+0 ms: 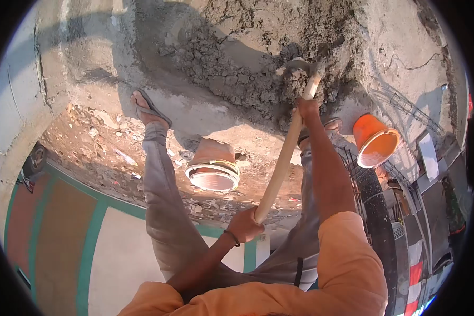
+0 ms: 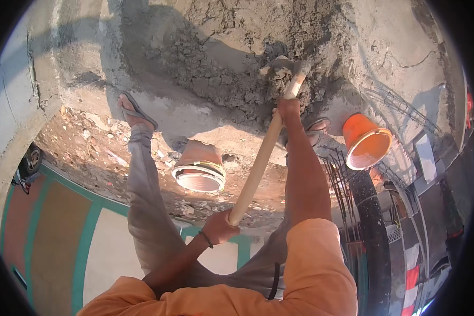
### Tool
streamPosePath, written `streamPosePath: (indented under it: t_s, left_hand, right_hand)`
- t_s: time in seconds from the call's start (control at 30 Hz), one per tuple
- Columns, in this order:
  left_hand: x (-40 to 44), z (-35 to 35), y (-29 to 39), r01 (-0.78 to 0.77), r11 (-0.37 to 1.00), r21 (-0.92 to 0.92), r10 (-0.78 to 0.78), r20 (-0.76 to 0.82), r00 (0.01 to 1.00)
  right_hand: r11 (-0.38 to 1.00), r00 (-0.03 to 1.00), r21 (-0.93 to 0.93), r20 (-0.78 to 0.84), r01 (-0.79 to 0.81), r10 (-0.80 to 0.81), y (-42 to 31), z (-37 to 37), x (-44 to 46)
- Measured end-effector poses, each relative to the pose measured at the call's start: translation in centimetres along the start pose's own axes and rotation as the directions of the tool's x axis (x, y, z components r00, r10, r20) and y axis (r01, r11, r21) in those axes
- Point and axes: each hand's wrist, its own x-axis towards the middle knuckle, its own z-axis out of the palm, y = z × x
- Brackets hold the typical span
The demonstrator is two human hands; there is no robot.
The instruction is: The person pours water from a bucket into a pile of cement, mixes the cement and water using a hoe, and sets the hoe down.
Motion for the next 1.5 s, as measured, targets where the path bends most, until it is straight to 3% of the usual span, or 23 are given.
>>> streamPosePath:
  t_s: [0.1, 0.2, 0.27, 0.3, 0.33, 0.4, 0.5, 0.6, 0.67, 0.73, 0.8, 0.83, 0.87, 0.93, 1.0, 1.1, 1.2, 1.27, 1.33, 1.37, 1.4, 1.43, 1.5]
  left_hand:
    - [-5.5, -6.2, 1.5, -0.015, 0.982, 0.187, 0.015, 0.0, 1.0]
    - [-9.1, -16.6, 1.4, 0.018, 0.907, 0.422, -0.026, 0.013, 1.0]
    - [-9.3, -24.5, -3.0, -0.046, 0.832, 0.553, 0.087, -0.048, 0.995]
    - [-7.3, -28.6, -7.5, -0.181, 0.774, 0.606, 0.263, -0.049, 0.963]
    - [-6.0, -32.4, -8.4, 0.016, 0.658, 0.753, 0.12, -0.126, 0.985]
    - [-1.2, -38.5, -15.7, 0.174, 0.468, 0.867, 0.263, -0.324, 0.909]
    - [-0.1, -42.5, -19.8, 0.335, 0.54, 0.772, 0.315, -0.555, 0.77]
    - [-6.2, -40.8, -20.1, 0.364, 0.554, 0.749, 0.345, -0.604, 0.718]
    - [-10.5, -37.7, -18.8, 0.343, 0.535, 0.772, 0.207, -0.514, 0.832]
    - [-12.4, -32.4, -13.7, 0.156, 0.578, 0.801, 0.147, -0.291, 0.945]
    - [-10.2, -23.2, -7.3, 0.068, 0.728, 0.682, 0.126, -0.23, 0.965]
    - [-8.6, -19.1, -5.4, 0.086, 0.794, 0.601, 0.084, -0.249, 0.965]
    - [-7.1, -15.1, -3.5, 0.106, 0.851, 0.514, 0.041, -0.267, 0.963]
    - [-5.2, -10.0, -0.8, -0.013, 0.969, 0.249, 0.069, -0.216, 0.974]
    - [-2.1, -4.9, 0.5, -0.138, 0.989, 0.047, 0.146, -0.245, 0.959]
    - [3.5, -1.7, 4.0, -0.258, 0.962, -0.092, 0.219, -0.305, 0.927]
    - [6.9, -6.4, 8.6, -0.311, 0.95, -0.011, 0.284, -0.382, 0.88]
    - [7.7, -8.2, 8.6, -0.302, 0.948, -0.105, 0.251, -0.338, 0.907]
    - [5.6, -6.6, 5.5, -0.196, 0.976, -0.091, 0.154, -0.343, 0.927]
    - [4.0, -5.7, 4.0, -0.121, 0.99, -0.068, 0.093, -0.326, 0.941]
    - [2.4, -4.8, 2.5, -0.047, 0.998, -0.043, 0.032, -0.308, 0.951]
    - [0.9, -5.0, 2.4, 0.004, 1.0, 0.017, 0.001, -0.272, 0.962]
    - [-2.9, -5.2, 3.2, 0.056, 0.99, 0.126, -0.03, -0.201, 0.979]
  right_hand:
    - [0.982, 0.987, 0.108, 0.047, -0.157, 0.153, 1.2, 1.9, -3.2]
    - [0.887, 0.987, 0.448, -0.061, -0.108, 0.151, 2.6, 5.1, -5.7]
    - [0.757, 0.987, 0.649, -0.063, -0.074, 0.15, 3.8, 8.9, -8.8]
    - [0.709, 0.991, 0.704, -0.059, -0.046, 0.122, 3.9, 11.3, -10.7]
    - [0.658, 0.994, 0.753, -0.052, -0.023, 0.095, 4.1, 13.8, -12.7]
    - [0.427, 0.988, 0.898, 0.044, -0.103, 0.147, 5.8, 18.1, -15.4]
    - [0.332, 0.997, 0.941, 0.063, -0.071, 0.034, 7.6, 22.2, -21.8]
    - [0.347, 0.992, 0.93, 0.12, -0.123, 0.03, 8.5, 21.7, -25.5]
    - [0.366, 0.974, 0.907, 0.225, -0.208, -0.004, 8.6, 20.9, -24.2]
    - [0.435, 0.949, 0.856, 0.314, -0.279, -0.009, 7.6, 19.5, -17.6]
    - [0.515, 0.949, 0.798, 0.292, -0.312, 0.122, 5.7, 17.7, -6.9]
    - [0.638, 0.932, 0.705, 0.357, -0.309, 0.058, 4.0, 15.8, -3.0]
    - [0.773, 0.952, 0.578, 0.284, -0.263, 0.112, -0.9, 14.1, -4.3]
    - [0.965, 0.966, 0.255, 0.228, 0.06, -0.12, -7.1, 11.7, -6.1]
    - [0.919, 0.902, 0.087, 0.174, 0.385, -0.395, -11.6, 9.3, -6.0]
    - [0.746, 0.738, -0.02, 0.162, 0.666, -0.655, -18.7, 4.3, -5.7]
    - [0.609, 0.627, -0.293, -0.042, 0.737, -0.778, -25.2, 2.3, -2.9]
    - [0.55, 0.606, -0.328, 0.093, 0.768, -0.79, -24.1, 3.9, 4.5]
    - [0.749, 0.808, -0.315, 0.136, 0.583, -0.573, -17.0, 7.6, 7.8]
    - [0.893, 0.942, -0.301, 0.102, 0.335, -0.32, -13.0, 9.2, 7.0]
    - [0.82, 0.966, -0.519, 0.051, 0.242, -0.253, -10.5, 9.9, 4.6]
    - [0.994, 0.982, -0.095, 0.182, 0.06, -0.042, -7.5, 9.5, 4.0]
    - [0.995, 0.978, 0.071, 0.202, -0.072, 0.056, -3.9, 7.7, 0.7]
